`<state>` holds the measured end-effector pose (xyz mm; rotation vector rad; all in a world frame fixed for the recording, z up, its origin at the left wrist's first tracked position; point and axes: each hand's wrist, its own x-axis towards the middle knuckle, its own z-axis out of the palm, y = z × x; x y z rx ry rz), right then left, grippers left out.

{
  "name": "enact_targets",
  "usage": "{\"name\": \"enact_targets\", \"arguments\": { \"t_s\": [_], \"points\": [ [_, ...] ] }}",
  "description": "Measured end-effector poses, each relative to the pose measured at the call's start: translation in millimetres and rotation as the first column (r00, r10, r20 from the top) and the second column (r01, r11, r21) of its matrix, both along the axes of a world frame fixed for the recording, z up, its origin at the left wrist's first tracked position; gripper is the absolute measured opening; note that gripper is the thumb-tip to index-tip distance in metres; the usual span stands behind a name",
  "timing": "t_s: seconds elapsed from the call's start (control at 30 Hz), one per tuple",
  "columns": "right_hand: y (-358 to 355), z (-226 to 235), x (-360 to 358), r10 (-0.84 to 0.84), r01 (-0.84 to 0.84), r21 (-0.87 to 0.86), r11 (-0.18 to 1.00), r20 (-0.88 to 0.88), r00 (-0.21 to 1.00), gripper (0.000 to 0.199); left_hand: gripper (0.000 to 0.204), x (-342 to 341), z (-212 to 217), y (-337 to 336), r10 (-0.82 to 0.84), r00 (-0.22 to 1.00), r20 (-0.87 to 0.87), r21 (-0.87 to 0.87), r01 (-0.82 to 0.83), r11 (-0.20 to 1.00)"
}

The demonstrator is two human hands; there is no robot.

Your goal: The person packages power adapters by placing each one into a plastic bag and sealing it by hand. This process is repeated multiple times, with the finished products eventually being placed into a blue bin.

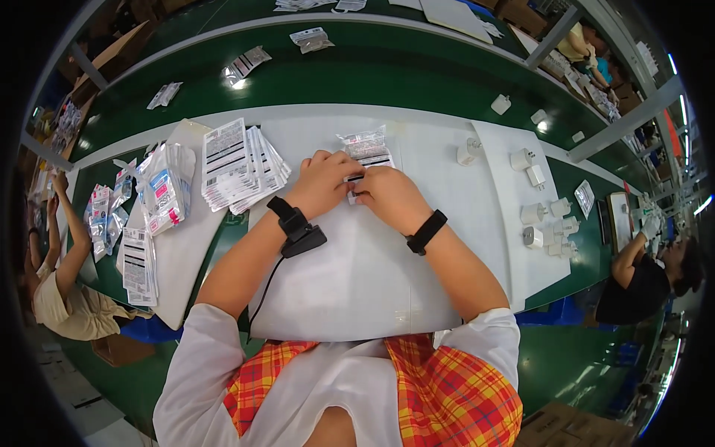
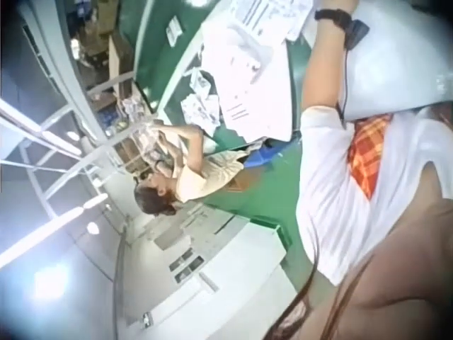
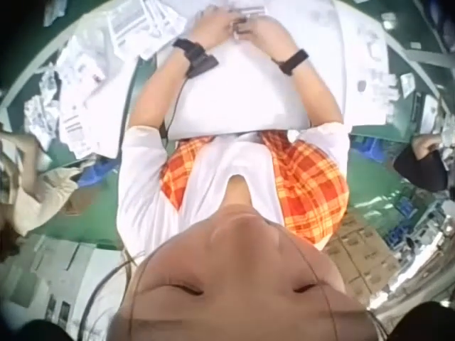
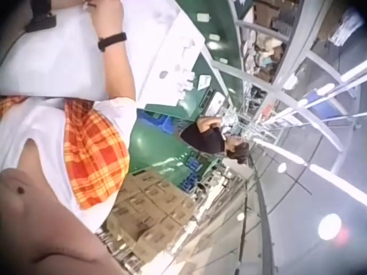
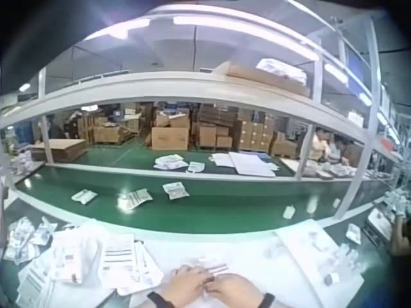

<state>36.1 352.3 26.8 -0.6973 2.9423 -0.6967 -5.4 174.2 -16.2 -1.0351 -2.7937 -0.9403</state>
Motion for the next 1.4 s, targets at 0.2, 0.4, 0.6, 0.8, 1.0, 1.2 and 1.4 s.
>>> {"name": "enact_targets", "arguments": {
  "t_s": [0.2, 0.4, 0.6, 0.8, 1.0, 1.2, 1.4],
  "points": [
    [-1.3, -10.5, -0.1, -0.020, 0.031, -0.169, 0.985, 0.067, 0.998, 0.006, 0.035, 2.6, 2.4, -1.2, 0.017, 1.000, 0.027, -0.017, -0.016, 1.000],
    [30.3, 1.3, 13.1, 0.165, -0.161, -0.145, 0.976, 0.016, 0.986, 0.006, 0.032, -3.2, -6.9, 3.6, -0.010, 1.000, 0.005, -0.033, 0.010, 0.999],
    [219.9, 25.1, 221.5, -0.739, 0.560, -0.698, 0.447, 0.064, 0.670, 0.010, 0.030, 5.4, 10.9, -3.8, -0.017, 1.000, -0.023, -0.007, 0.017, 1.000],
    [296.8, -195.0, 451.7, -0.715, 0.713, -0.573, -0.404, 0.684, 0.144, 0.017, 0.027, -0.5, 17.4, 12.0, -0.027, 0.996, -0.081, -0.110, 0.017, 0.994],
    [294.2, -269.5, 480.6, -0.855, 0.883, -0.208, -0.420, -0.237, -0.462, 0.044, 0.026, 0.0, 18.8, 23.9, -0.067, 0.943, -0.327, -0.195, 0.002, 0.981],
    [145.2, 68.4, 190.1, -0.867, 0.577, -0.659, 0.482, -0.265, 0.422, 0.032, 0.035, 9.1, 14.2, 12.0, -0.001, 0.931, -0.365, -0.200, -0.077, 0.977],
    [35.3, 5.3, -5.4, -0.384, 0.380, -0.143, 0.914, 0.006, 0.923, 0.050, 0.043, 18.6, 19.9, -21.9, -0.119, 0.931, -0.344, -0.142, 0.074, 0.987]
  ]
}}
